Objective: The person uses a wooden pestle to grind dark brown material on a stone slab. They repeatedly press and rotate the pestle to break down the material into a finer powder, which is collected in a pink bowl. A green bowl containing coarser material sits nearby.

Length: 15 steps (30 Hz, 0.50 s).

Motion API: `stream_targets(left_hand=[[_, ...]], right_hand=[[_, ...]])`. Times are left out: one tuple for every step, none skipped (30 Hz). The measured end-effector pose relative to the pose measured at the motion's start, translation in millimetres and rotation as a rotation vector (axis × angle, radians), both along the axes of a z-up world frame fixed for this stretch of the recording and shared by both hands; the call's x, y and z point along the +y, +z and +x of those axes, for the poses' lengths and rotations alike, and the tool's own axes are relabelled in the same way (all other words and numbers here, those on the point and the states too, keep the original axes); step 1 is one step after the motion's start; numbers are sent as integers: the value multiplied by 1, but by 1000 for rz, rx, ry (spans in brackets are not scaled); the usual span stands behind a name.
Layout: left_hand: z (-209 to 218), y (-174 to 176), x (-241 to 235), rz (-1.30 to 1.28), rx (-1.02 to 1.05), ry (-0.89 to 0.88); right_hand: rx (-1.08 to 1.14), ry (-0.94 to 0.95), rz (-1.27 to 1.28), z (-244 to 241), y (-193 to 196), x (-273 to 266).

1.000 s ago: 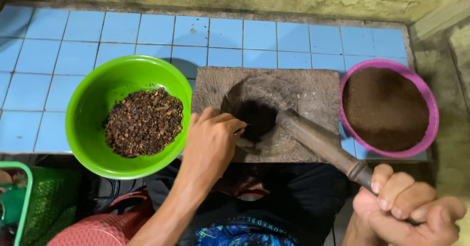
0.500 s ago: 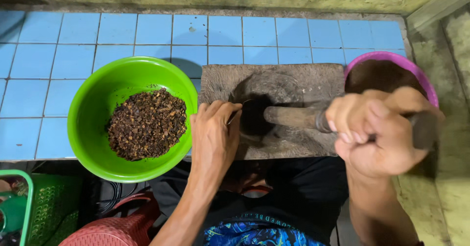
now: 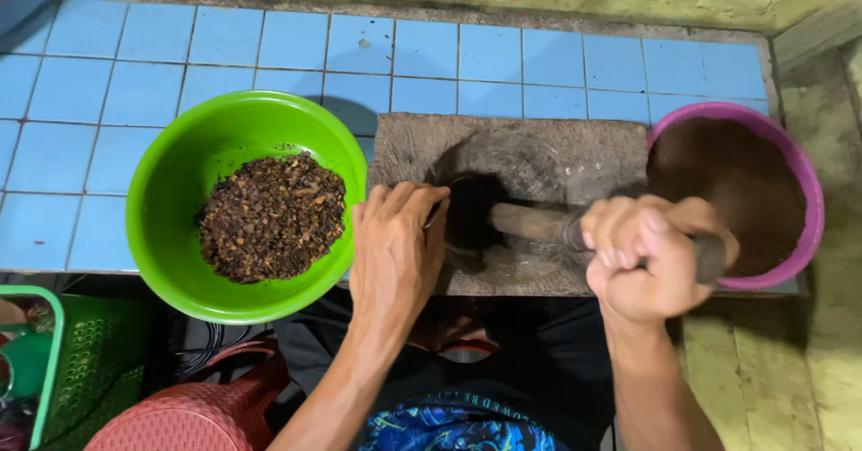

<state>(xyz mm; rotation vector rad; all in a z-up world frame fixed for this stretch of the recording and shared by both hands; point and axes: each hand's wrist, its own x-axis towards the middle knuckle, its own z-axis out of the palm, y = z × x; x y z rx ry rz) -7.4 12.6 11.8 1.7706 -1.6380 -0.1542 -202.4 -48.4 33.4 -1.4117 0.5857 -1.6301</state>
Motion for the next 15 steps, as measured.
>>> stream_targets(left_hand=[[-1, -1, 1, 8, 5, -3], [-2, -2, 0, 6, -4, -3], [0, -2, 1, 7, -20, 2], [-1, -3, 2, 17, -22, 4], [-2, -3, 1, 6, -23, -4], [-2, -1, 1, -5, -24, -12], [-3, -2, 0, -18, -32, -12], [-3, -2, 0, 8, -25, -3], [-4, -1, -2, 30, -17, 4], [-4, 1, -8, 12, -24, 1], [-5, 1, -10, 21, -27, -34], [-6, 0, -12, 31, -31, -69], [-7, -6, -19, 36, -31, -69], [-8, -13, -26, 60, -76, -135], [-6, -18, -36, 77, -126, -197]], right_hand=[[5, -3, 8, -8, -1, 8], [21, -132, -60, -15, -3, 15], [29, -256, -123, -20, -5, 22], [28, -254, -112, -41, -10, 27], [-73, -187, -25, -63, -14, 30], [-175, -118, 62, -84, -17, 34], [-184, -116, 49, -93, -23, 38], [-143, -160, 28, -102, -27, 43], [-101, -207, 3, -112, -31, 46], [-110, -209, -15, -112, -28, 43], [-161, -221, 36, -113, -27, 45], [-214, -232, 86, -114, -26, 46], [-214, -233, 92, -116, -27, 50], [-255, -217, 96, -118, -29, 53], [-301, -198, 94, -118, -31, 53]])
